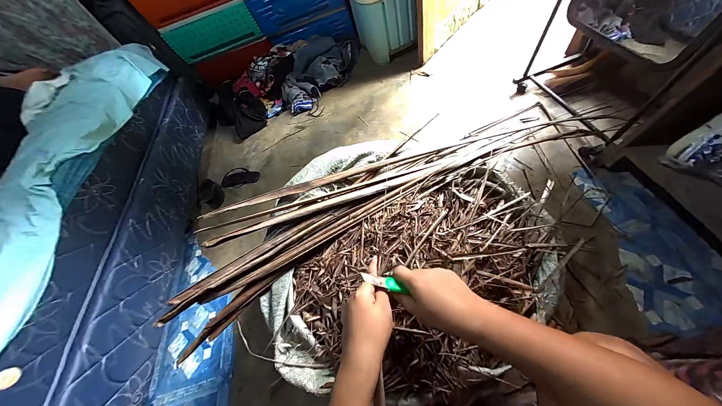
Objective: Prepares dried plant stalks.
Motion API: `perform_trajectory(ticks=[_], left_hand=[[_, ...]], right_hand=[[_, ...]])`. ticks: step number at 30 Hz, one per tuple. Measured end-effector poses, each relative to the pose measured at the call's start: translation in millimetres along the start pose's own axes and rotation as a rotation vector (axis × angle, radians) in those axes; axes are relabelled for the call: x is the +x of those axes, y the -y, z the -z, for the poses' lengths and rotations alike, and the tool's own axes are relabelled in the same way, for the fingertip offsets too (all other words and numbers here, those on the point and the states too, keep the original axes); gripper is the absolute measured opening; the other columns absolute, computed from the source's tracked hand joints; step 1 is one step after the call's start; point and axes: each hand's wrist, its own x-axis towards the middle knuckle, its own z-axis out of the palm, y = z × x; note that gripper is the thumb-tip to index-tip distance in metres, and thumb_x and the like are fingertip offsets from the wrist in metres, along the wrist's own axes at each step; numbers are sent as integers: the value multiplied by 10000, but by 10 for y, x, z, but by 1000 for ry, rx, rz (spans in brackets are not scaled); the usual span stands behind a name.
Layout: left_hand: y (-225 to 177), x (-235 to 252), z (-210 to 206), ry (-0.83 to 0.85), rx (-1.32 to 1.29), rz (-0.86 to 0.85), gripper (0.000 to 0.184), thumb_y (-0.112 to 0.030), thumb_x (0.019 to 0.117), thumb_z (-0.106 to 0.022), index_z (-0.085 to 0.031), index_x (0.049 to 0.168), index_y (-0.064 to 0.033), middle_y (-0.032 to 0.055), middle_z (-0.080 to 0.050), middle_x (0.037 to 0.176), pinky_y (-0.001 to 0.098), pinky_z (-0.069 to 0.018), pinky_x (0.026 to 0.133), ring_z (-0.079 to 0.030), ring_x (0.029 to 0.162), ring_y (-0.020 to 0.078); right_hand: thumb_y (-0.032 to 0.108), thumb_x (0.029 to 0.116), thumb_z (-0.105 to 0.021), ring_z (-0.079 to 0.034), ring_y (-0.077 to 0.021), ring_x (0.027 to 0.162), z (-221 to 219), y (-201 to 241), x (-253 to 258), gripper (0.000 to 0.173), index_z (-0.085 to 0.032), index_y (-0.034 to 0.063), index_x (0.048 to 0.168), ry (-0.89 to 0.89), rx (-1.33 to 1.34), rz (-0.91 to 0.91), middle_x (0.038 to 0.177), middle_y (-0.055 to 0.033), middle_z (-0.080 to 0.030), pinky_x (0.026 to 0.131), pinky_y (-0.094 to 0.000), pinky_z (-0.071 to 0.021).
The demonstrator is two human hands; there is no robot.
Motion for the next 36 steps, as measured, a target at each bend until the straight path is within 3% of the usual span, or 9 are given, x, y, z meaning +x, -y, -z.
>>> perform_trajectory(ticks=[5,9,12,17,22,26,29,33,36], left_hand=[[-53,-52,-47,-52,14,-51,474,-87,1077,-382,-462,1544,-88,185,-696,1256,487,-498,1000,-681,1128,307],[-50,-68,-107,-82,-31,-97,337,-185,1107,-410,-650,1235,13,186,-696,1001,511,-509,886,-674,957,308],[-64,-113,-146,-90,-38,-138,436,-251,1121,-392,-532,1494,-72,74,-722,853,412,-547,780,-672,759,198],[-89,-112,-113,-130,-3,-85,355,-192,1092,-440,-636,1344,-39,190,-723,1016,537,-526,894,-700,971,336],[-86,-79,-88,-110,41,-43,445,-151,1096,-378,-502,1519,-92,167,-735,1097,502,-535,932,-712,1005,304],[-144,-115,-133,-138,24,-115,381,-199,1113,-400,-638,1336,-1,213,-710,1166,542,-501,982,-686,1106,344],[-128,-147,-208,-93,4,-163,438,-244,1124,-389,-534,1483,-42,165,-654,1366,500,-468,1077,-656,1224,295],[-93,-128,-129,-108,-41,-114,372,-175,1103,-402,-622,1356,-14,182,-721,1100,513,-526,926,-699,1012,315],[-69,-120,-59,-84,-114,-93,421,-114,1091,-380,-546,1474,-60,163,-685,1298,465,-486,1032,-666,1178,270]], right_hand=[[242,1108,-389,-694,-397,1101,-32,153,-66,327,-527,71,1350,61,-46,-114,1124,-208,-703,893,-587,-540],[164,1090,-369,-699,-395,1089,20,110,19,307,-526,59,1332,-47,-102,-220,1112,-204,-701,864,-570,-555],[151,1091,-366,-696,-395,1105,165,-14,86,324,-527,63,1358,-123,-96,-296,1143,-208,-701,873,-574,-551],[178,1087,-410,-697,-404,1077,126,201,-172,300,-550,58,1325,-33,-48,-149,1098,-212,-704,871,-586,-545],[151,1090,-369,-701,-386,1090,43,227,-130,290,-534,55,1308,10,-138,-214,1108,-201,-702,859,-559,-555],[112,1083,-370,-710,-397,1070,9,157,55,323,-535,47,1353,-151,-148,-245,1109,-210,-706,828,-561,-564],[114,1087,-363,-703,-382,1102,120,104,105,325,-532,63,1359,-186,-141,-310,1139,-201,-706,860,-549,-557],[145,1082,-400,-704,-395,1083,112,205,-113,293,-545,43,1316,-114,-123,-225,1113,-211,-705,853,-564,-554],[170,1095,-401,-685,-388,1127,37,250,-148,297,-541,64,1334,19,-71,-202,1168,-204,-694,903,-567,-539]])
